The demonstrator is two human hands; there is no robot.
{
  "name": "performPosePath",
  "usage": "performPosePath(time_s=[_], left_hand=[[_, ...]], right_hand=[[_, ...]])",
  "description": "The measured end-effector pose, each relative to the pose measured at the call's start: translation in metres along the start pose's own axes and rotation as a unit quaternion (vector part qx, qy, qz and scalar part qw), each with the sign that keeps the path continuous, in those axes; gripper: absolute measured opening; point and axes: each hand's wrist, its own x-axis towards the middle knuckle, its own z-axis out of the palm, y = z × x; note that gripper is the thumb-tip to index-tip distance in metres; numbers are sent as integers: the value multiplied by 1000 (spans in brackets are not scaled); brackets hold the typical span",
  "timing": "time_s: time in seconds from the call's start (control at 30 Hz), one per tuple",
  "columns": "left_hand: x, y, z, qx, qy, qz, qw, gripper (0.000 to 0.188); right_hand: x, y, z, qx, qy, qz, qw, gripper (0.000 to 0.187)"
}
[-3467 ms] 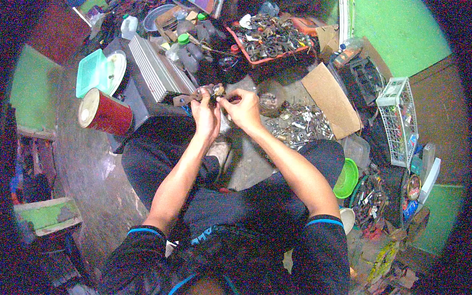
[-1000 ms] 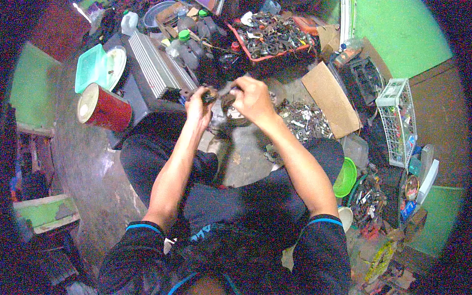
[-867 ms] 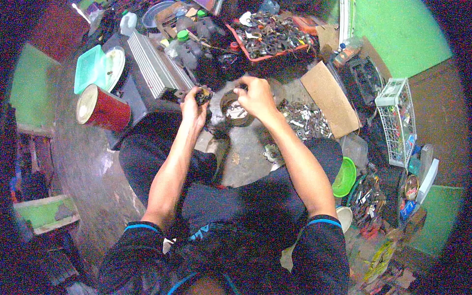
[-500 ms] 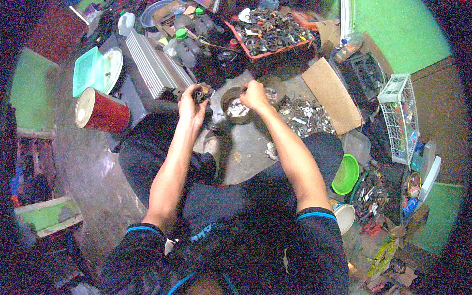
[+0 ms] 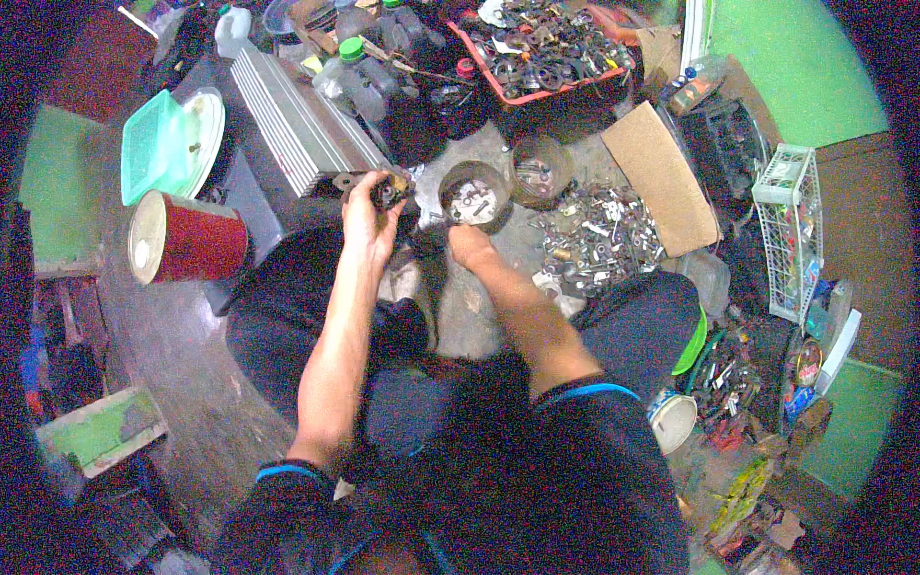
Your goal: The person sits on the floor and sorts through a pile of small metal parts, picking up individual pieces and assembling them into a larger mechanical component. They repeatedly pick, inspect, and fit parts together by hand, placing some into a small container.
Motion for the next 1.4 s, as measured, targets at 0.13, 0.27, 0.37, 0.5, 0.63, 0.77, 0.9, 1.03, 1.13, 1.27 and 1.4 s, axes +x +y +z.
performPosePath(time_s=[0.13,0.27,0.37,0.5,0.63,0.77,0.9,1.03,1.13,1.27,1.4], left_hand=[[-9,3,4,0,3,8,1000,11],[-1,-5,-2,18,-1,7,1000,13],[-1,-4,2,25,-5,6,1000,15],[-4,0,4,10,12,2,1000,13],[0,-3,3,-16,-5,4,1000,15],[-2,-1,4,-21,4,-5,1000,16],[1,-3,-2,-21,1,-2,1000,15],[-3,2,4,-20,7,-5,1000,15],[-2,2,2,-29,-4,-10,1000,16],[-2,0,-2,-16,6,-5,1000,15],[-11,0,10,-19,-21,-1,1000,13]], right_hand=[[13,19,76,-33,44,46,997,34],[15,51,124,-153,154,-22,976,47],[21,53,117,-151,159,-33,975,42],[22,62,107,-97,131,-39,986,34],[27,70,112,-93,152,-26,984,18],[35,50,123,-59,169,-26,984,16],[61,11,109,11,152,-54,987,21],[99,-17,80,211,57,147,965,25],[108,-13,97,190,65,147,968,26],[77,0,131,114,33,68,991,24],[44,6,104,131,-12,33,991,22]])
